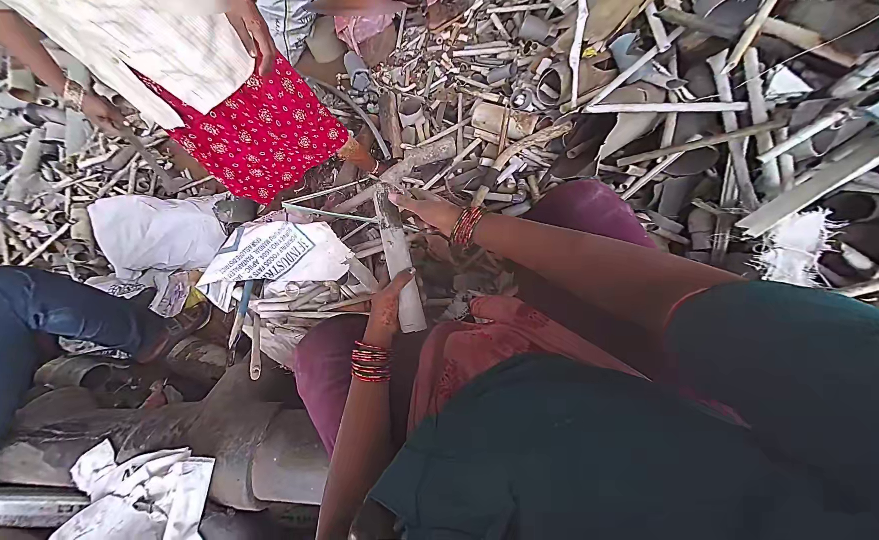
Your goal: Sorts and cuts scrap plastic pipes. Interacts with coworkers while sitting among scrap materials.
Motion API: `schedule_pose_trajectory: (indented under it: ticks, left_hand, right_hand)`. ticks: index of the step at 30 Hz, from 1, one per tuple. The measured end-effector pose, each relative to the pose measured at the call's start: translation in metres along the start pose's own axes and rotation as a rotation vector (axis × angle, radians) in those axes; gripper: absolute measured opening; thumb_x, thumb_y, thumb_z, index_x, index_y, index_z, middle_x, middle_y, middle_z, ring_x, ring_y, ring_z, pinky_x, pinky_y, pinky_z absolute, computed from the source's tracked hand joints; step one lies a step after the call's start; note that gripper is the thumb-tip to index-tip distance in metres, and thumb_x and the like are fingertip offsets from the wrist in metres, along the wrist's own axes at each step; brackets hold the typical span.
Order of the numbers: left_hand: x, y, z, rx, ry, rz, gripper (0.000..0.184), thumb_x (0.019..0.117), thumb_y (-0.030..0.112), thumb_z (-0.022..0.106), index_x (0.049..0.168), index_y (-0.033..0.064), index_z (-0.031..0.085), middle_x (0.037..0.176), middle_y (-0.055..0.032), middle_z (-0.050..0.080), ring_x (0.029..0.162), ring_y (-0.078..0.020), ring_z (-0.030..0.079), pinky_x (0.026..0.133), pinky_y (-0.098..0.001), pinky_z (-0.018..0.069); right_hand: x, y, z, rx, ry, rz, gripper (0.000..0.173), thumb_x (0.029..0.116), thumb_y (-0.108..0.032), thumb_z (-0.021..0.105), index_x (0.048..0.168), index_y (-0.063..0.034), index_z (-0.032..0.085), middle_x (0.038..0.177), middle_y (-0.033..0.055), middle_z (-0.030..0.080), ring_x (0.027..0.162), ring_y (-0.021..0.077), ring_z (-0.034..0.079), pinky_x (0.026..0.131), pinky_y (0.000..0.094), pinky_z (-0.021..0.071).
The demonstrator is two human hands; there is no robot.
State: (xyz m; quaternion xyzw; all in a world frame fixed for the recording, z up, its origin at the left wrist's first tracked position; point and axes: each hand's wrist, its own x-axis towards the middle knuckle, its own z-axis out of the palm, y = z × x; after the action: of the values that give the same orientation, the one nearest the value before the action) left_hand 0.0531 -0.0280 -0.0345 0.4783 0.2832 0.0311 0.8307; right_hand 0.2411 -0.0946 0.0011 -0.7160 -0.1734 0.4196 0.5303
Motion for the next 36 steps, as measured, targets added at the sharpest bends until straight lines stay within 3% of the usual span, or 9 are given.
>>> schedule_pose_trajectory:
  ticks: [8, 10, 15, 18, 20, 26, 30, 33, 36]
  left_hand:
    - [0.006, 0.008, 0.003, 0.157, -0.053, 0.022, 0.041, 0.1000, 0.005, 0.043, 0.140, 0.0006, 0.036, 0.081, -0.0065, 0.064, 0.061, -0.0123, 0.065, 0.059, -0.0254, 0.0584]
    - [0.008, 0.013, 0.002, 0.155, 0.004, 0.050, 0.033, 0.1034, 0.005, 0.041, 0.136, -0.0014, 0.042, 0.081, -0.0073, 0.065, 0.060, -0.0109, 0.064, 0.057, -0.0230, 0.0569]
    - [0.011, 0.023, 0.003, -0.238, 0.378, 0.167, 0.023, 0.1103, 0.016, 0.037, 0.123, 0.0031, 0.050, 0.095, -0.0111, 0.066, 0.076, -0.0148, 0.069, 0.066, -0.0261, 0.0600]
    - [0.011, 0.033, -0.005, -0.496, 0.462, 0.199, 0.048, 0.1131, 0.036, 0.027, 0.151, 0.0058, 0.029, 0.140, -0.0162, 0.050, 0.119, -0.0200, 0.061, 0.097, -0.0276, 0.0521]
    - [0.013, 0.035, -0.009, -0.548, 0.474, 0.176, 0.057, 0.1126, 0.042, 0.023, 0.155, 0.0033, 0.023, 0.149, -0.0195, 0.046, 0.130, -0.0220, 0.057, 0.103, -0.0276, 0.0484]
    - [0.016, 0.026, -0.006, -0.483, 0.375, 0.124, 0.064, 0.1124, 0.043, 0.014, 0.155, -0.0036, 0.021, 0.154, -0.0258, 0.039, 0.133, -0.0296, 0.053, 0.108, -0.0354, 0.0462]
    - [0.015, 0.028, -0.009, -0.552, 0.347, 0.223, 0.049, 0.1119, 0.041, 0.021, 0.132, 0.0056, 0.048, 0.112, -0.0102, 0.064, 0.098, -0.0164, 0.066, 0.085, -0.0314, 0.0557]
    - [0.013, 0.025, -0.014, -0.589, 0.269, 0.219, 0.038, 0.1107, 0.032, 0.027, 0.113, 0.0091, 0.057, 0.087, -0.0050, 0.069, 0.079, -0.0136, 0.070, 0.071, -0.0313, 0.0595]
    - [0.013, 0.028, -0.015, -0.575, 0.307, 0.145, 0.033, 0.1108, 0.027, 0.030, 0.099, 0.0081, 0.055, 0.072, -0.0043, 0.064, 0.061, -0.0122, 0.066, 0.057, -0.0263, 0.0582]
  right_hand:
    - [0.029, 0.001, -0.018, 0.147, 0.179, -0.098, 0.050, 0.0994, -0.039, 0.068, 0.137, -0.0091, 0.054, 0.109, 0.0105, 0.062, 0.077, 0.0120, 0.051, 0.062, 0.0287, 0.0410]
    - [0.029, -0.007, -0.032, 0.193, 0.240, -0.096, 0.055, 0.1003, -0.036, 0.067, 0.145, -0.0077, 0.051, 0.125, 0.0151, 0.063, 0.096, 0.0182, 0.059, 0.079, 0.0368, 0.0488]
    - [0.020, -0.020, -0.031, 0.387, 0.292, -0.129, 0.052, 0.1009, -0.034, 0.066, 0.145, -0.0132, 0.049, 0.092, 0.0040, 0.055, 0.063, 0.0075, 0.041, 0.054, 0.0241, 0.0338]
    - [0.012, -0.023, -0.024, 0.573, 0.241, -0.275, 0.045, 0.1006, -0.019, 0.066, 0.141, -0.0121, 0.046, 0.078, -0.0008, 0.050, 0.050, 0.0021, 0.035, 0.044, 0.0168, 0.0289]
    - [0.000, -0.023, -0.018, 0.550, 0.153, -0.376, 0.036, 0.0995, -0.010, 0.064, 0.131, -0.0127, 0.047, 0.069, -0.0042, 0.048, 0.046, 0.0009, 0.035, 0.043, 0.0159, 0.0308]
    - [-0.038, -0.002, 0.018, 0.075, -0.105, -0.686, 0.064, 0.0863, -0.006, 0.078, 0.143, 0.0046, 0.048, 0.115, 0.0069, 0.066, 0.085, -0.0023, 0.059, 0.076, 0.0142, 0.0497]
    - [-0.046, 0.011, 0.027, -0.311, -0.353, -0.794, 0.047, 0.0860, -0.006, 0.075, 0.132, 0.0008, 0.066, 0.127, 0.0140, 0.070, 0.114, 0.0144, 0.066, 0.100, 0.0316, 0.0528]
    - [-0.050, 0.008, 0.023, -0.683, -0.413, -0.803, 0.035, 0.0980, -0.009, 0.060, 0.131, -0.0063, 0.071, 0.124, 0.0182, 0.072, 0.115, 0.0341, 0.069, 0.099, 0.0531, 0.0511]
    - [-0.051, -0.003, 0.012, -0.702, -0.270, -0.716, 0.032, 0.1018, -0.009, 0.061, 0.132, -0.0047, 0.068, 0.118, 0.0182, 0.073, 0.105, 0.0326, 0.071, 0.095, 0.0509, 0.0534]
